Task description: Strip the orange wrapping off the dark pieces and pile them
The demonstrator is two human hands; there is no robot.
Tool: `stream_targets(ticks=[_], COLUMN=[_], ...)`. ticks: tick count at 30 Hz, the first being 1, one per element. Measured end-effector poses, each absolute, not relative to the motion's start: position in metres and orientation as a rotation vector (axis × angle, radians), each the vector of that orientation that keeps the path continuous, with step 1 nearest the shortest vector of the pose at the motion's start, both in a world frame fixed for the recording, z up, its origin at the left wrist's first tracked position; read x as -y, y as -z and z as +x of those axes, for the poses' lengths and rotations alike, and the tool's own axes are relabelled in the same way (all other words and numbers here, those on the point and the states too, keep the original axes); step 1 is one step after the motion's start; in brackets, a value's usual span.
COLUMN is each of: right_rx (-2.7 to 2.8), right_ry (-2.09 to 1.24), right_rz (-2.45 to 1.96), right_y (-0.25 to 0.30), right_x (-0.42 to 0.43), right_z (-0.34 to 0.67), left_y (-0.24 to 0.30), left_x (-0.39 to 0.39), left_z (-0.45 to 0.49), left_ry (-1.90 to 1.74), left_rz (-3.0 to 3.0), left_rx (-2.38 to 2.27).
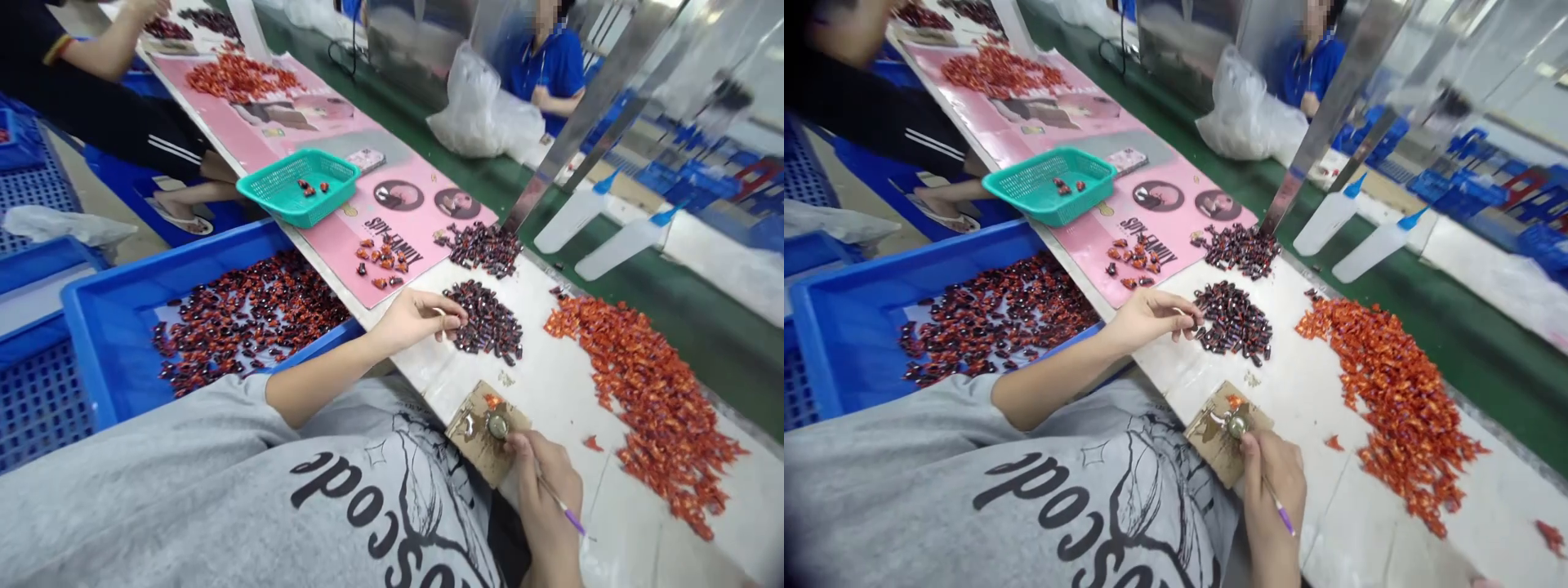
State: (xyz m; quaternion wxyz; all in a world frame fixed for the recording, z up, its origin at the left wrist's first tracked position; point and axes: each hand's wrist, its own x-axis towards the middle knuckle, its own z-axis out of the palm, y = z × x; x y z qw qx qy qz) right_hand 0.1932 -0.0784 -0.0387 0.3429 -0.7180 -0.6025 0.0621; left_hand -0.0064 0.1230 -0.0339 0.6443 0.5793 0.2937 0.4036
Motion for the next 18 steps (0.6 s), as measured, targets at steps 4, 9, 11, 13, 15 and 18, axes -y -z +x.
stream_targets(ticks=[4,9,11,13,15,18], right_rx=[1.558,1.351,1.222,1.084,0.959,0.844], right_ry=[-0.258,-0.424,-0.414,-0.386,-0.352,-0.308], right_rz=[-1.841,-1.888,-1.895,-1.858,-1.755,-1.542], right_y=[0.033,0.029,0.027,0.027,0.026,0.024], right_x=[0.079,0.083,0.084,0.083,0.08,0.073], right_z=[0.188,0.187,0.186,0.183,0.176,0.163], left_y=[0.031,0.031,0.032,0.033,0.034,0.036], left_x=[-0.102,-0.082,-0.076,-0.071,-0.065,-0.058], left_z=[-0.004,-0.003,-0.002,0.001,0.005,0.012], left_ry=[-0.772,-0.564,-0.504,-0.465,-0.449,-0.457], left_rz=[0.99,0.809,0.752,0.701,0.665,0.645], left_rx=[-0.527,-0.34,-0.313,-0.312,-0.326,-0.354])
